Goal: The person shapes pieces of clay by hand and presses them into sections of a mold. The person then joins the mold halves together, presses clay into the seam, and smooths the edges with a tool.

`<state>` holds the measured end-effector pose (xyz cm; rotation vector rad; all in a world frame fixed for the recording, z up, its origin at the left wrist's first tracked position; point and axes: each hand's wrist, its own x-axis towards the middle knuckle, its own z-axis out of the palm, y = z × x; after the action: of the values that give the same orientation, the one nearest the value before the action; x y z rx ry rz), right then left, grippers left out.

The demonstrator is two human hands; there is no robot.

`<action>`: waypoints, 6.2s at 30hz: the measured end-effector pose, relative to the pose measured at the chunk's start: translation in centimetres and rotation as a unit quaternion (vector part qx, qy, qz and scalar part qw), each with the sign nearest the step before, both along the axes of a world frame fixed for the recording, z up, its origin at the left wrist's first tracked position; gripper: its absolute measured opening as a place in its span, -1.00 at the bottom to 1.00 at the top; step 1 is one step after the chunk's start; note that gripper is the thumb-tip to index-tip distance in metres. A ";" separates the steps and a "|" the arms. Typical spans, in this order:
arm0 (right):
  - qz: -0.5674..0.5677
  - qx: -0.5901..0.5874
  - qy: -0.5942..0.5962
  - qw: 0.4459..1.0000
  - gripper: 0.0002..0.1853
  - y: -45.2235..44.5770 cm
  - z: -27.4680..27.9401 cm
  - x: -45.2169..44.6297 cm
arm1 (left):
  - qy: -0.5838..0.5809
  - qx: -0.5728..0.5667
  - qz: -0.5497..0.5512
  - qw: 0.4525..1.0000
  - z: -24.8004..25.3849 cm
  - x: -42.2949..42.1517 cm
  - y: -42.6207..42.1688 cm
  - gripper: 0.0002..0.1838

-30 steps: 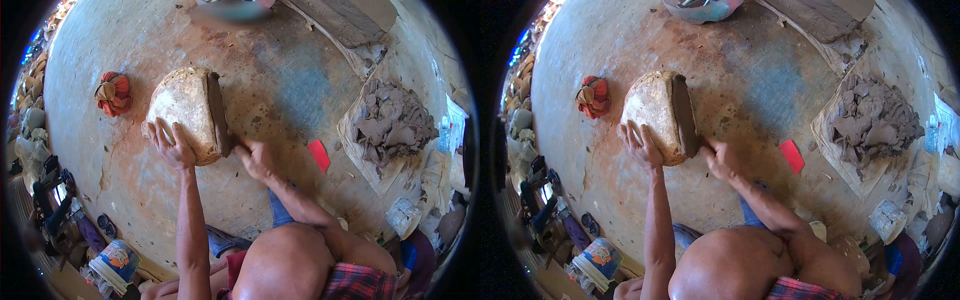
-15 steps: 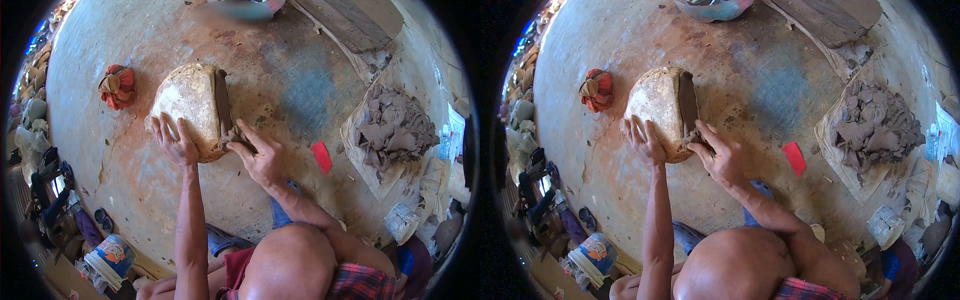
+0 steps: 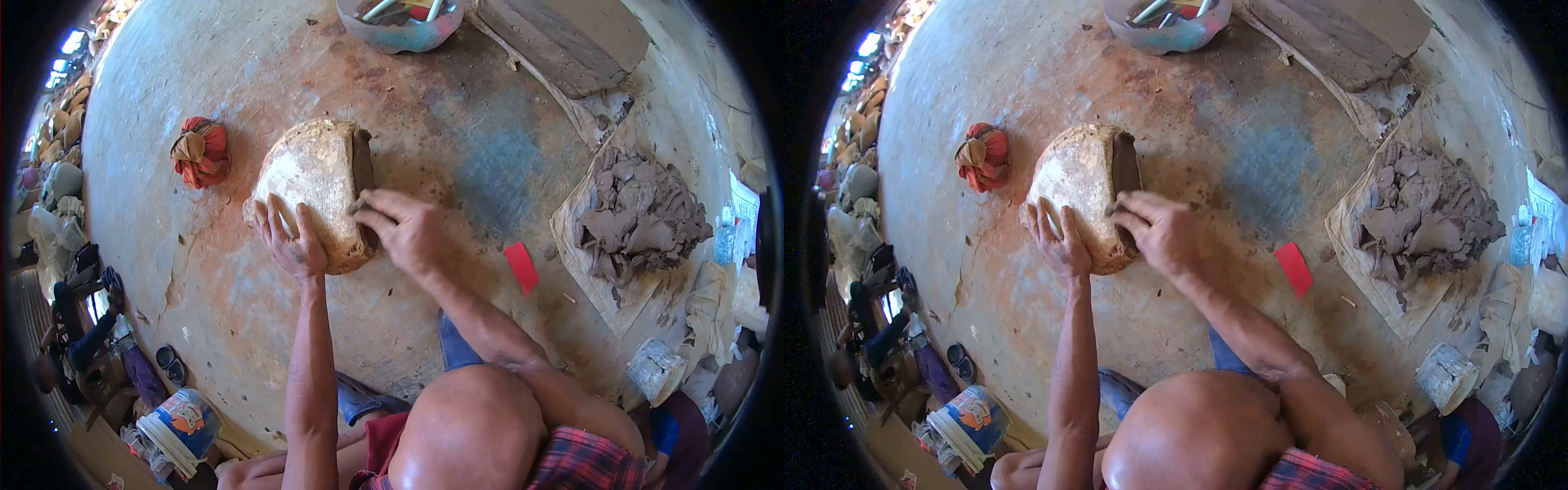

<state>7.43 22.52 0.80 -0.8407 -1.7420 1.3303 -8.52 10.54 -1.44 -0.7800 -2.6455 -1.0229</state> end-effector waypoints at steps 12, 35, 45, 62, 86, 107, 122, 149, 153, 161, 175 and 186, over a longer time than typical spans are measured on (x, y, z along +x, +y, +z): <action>-0.064 0.033 0.012 0.997 -0.73 3.7 -0.3 -3.6 | -0.024 0.006 0.004 1.000 0.3 0.6 -0.3 -0.31; -0.154 -0.096 -0.013 0.983 -0.78 13.7 -2.5 -4.4 | -0.016 0.023 -0.023 0.999 0.7 -0.2 -0.4 -0.35; -0.431 0.421 -0.228 0.765 -0.71 17.3 14.0 28.2 | -0.038 0.054 -0.102 0.993 -0.4 -2.5 -1.6 -0.41; -0.047 0.007 -0.477 0.878 -0.68 3.1 -0.9 24.7 | -0.063 -0.036 -0.110 0.991 1.3 0.3 -2.9 -0.25; 0.102 0.322 -0.426 0.840 -0.78 40.0 3.7 -17.5 | -0.001 -0.086 -0.121 0.989 2.6 3.0 -0.8 -0.19; 0.097 -0.012 -0.029 0.995 -0.64 10.2 -7.5 -3.4 | 0.058 -0.232 -0.241 0.941 2.7 5.7 -3.1 0.42; 0.066 -0.098 -0.046 0.992 -0.55 2.2 -7.5 0.6 | 0.080 -0.220 -0.224 0.946 2.4 5.9 -2.6 0.39; -0.021 -0.042 -0.065 0.997 -0.82 7.9 -7.2 -5.3 | 0.006 -0.231 -0.254 0.939 3.0 5.0 -3.6 0.48; -0.023 0.027 0.006 0.999 -0.66 6.8 -4.7 -4.4 | 0.008 -0.240 -0.256 0.936 3.1 5.0 -3.7 0.49; 0.027 0.072 0.046 0.996 -0.58 1.3 -5.6 -1.2 | 0.018 -0.217 -0.252 0.943 2.6 5.1 -3.5 0.50; 0.085 0.054 -0.041 0.994 -0.54 -2.7 -5.5 4.7 | 0.054 -0.228 -0.259 0.937 2.7 5.0 -3.3 0.52; -0.007 0.121 -0.046 0.992 -0.46 3.9 -8.7 -1.9 | 0.038 -0.232 -0.254 0.938 2.7 5.1 -3.4 0.56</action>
<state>5.53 26.47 -7.92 -0.7847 -1.9194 1.0569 -3.46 7.13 1.28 -1.6281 -2.7046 -0.4232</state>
